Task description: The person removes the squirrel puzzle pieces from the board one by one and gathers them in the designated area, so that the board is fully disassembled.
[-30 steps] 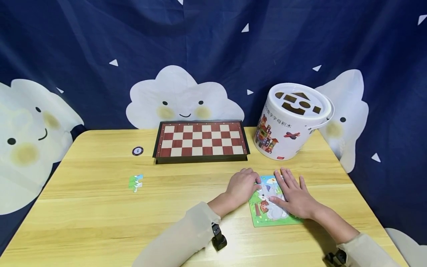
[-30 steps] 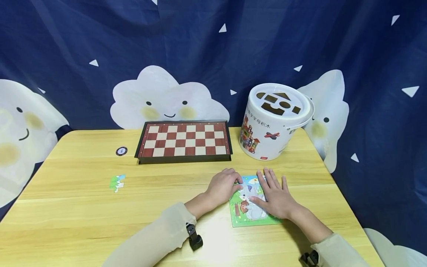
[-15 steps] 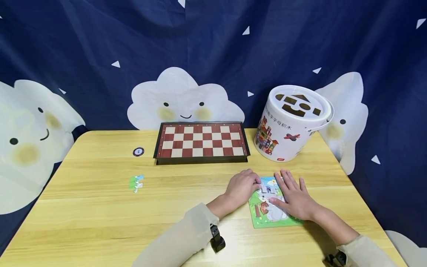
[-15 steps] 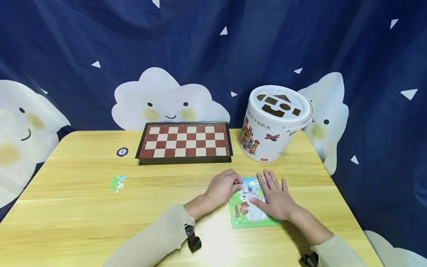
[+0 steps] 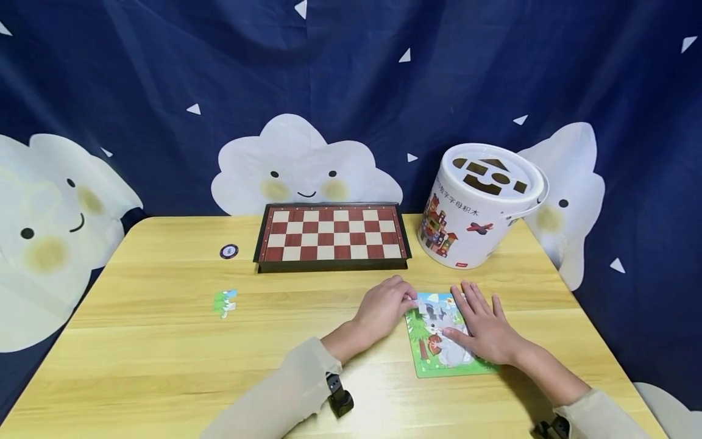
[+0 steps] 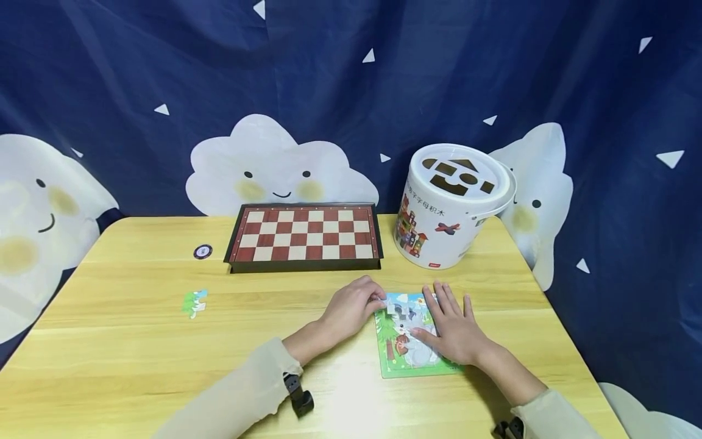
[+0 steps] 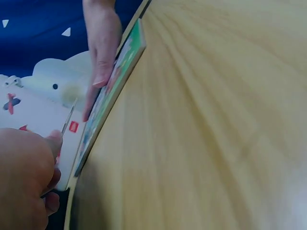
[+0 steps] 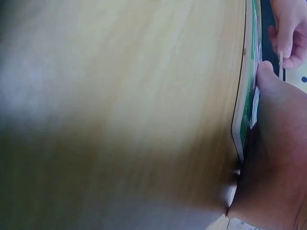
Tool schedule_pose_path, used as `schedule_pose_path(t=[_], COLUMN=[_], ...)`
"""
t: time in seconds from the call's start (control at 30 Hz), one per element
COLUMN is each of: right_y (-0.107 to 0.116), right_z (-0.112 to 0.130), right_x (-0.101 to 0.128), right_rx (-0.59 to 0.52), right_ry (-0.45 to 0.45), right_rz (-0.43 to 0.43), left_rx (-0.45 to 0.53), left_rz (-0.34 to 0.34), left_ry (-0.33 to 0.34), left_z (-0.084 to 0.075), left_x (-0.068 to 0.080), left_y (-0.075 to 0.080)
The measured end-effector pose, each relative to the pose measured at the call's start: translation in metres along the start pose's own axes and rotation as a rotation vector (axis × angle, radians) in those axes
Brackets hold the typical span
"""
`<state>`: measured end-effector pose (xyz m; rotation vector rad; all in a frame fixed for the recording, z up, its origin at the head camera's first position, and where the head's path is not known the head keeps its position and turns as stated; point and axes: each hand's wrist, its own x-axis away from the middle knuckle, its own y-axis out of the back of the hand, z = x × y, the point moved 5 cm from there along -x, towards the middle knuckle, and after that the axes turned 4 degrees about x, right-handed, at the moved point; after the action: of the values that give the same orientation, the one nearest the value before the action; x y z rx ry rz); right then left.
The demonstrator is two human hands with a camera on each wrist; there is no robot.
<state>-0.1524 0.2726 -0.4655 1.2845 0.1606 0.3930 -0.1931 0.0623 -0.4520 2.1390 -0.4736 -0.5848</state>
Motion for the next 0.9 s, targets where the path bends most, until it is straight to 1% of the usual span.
schedule_pose_path(t=[0.13,0.27,0.47,0.77,0.9], right_y=[-0.002,-0.002,-0.001,-0.002,-0.002], right_z=[-0.001,-0.002,-0.001,-0.001,-0.001], right_x=[0.001,0.001,0.000,0.001,0.000], right_rx=[-0.012,-0.013,-0.004,-0.003,0.002], right_ry=[-0.009,-0.008,-0.002,-0.013,-0.013], right_rz=[0.016,0.018,0.007,0.015,0.021], left_rx=[0.024,0.047,0.071,0.112,0.124], left_rz=[-0.014,-0.014,-0.067,-0.159,-0.189], left_ry=[0.003,0.007,0.007,0.065,0.118], left_z=[0.009,0.019,0.038,0.067,0.082], left_x=[0.009,0.021,0.039,0.060,0.071], left_y=[0.013,0.024,0.042,0.070,0.082])
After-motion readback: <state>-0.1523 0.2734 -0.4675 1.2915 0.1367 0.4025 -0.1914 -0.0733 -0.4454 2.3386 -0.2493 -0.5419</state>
